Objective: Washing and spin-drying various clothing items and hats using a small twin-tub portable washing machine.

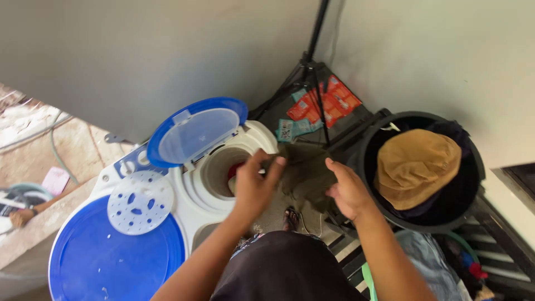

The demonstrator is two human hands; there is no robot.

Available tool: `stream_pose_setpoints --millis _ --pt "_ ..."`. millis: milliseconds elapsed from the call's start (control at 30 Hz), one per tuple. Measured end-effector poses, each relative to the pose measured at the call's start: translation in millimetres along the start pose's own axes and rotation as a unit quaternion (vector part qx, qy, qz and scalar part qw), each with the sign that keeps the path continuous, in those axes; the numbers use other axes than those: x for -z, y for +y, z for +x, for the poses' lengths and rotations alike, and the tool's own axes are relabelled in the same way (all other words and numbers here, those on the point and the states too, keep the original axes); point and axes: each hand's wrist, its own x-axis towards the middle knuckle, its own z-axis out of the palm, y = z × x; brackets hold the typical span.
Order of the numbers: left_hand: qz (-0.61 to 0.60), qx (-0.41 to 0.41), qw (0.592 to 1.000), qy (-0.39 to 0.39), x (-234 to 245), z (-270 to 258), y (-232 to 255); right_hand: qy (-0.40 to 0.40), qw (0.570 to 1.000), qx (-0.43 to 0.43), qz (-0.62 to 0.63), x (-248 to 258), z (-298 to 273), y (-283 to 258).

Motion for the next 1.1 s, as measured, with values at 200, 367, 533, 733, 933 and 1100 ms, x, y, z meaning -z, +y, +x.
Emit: stream_pose_setpoints --millis 200,367,533,733,933,1100 --pt "-0.147 -0.138 0.936 -0.288 -68.1 -21.5 32.5 -0.005 0.974 0.191 0.123 13.0 -33.7 15.7" --pt "-0.304 -0.036 0.878 -0.368 -99.8 -1.5 22.5 0.094 0.947 0.222 0.213 60.0 -53.9 -7.0" --pt "-0.313 0.003 0.883 -0.349 -140.7 16.0 6.1 0.153 0.921 0.254 0.252 117.3 -93.5 -58.7" --pt "-0.269 -0.012 0.881 -0.390 -190.5 22.6 0.5 0.343 0.899 0.272 0.009 225.6 -87.7 -74.5" --pt "-0.217 0.000 0.889 -0.403 -211.5 28.6 -6.6 0.471 0.684 0.246 -0.501 232.1 -48.6 -27.6" --pt "-0.178 0.003 0.896 -0.406 -209.5 42.0 -31.2 0.397 0.776 0.077 -0.483 205.4 5.7 6.5"
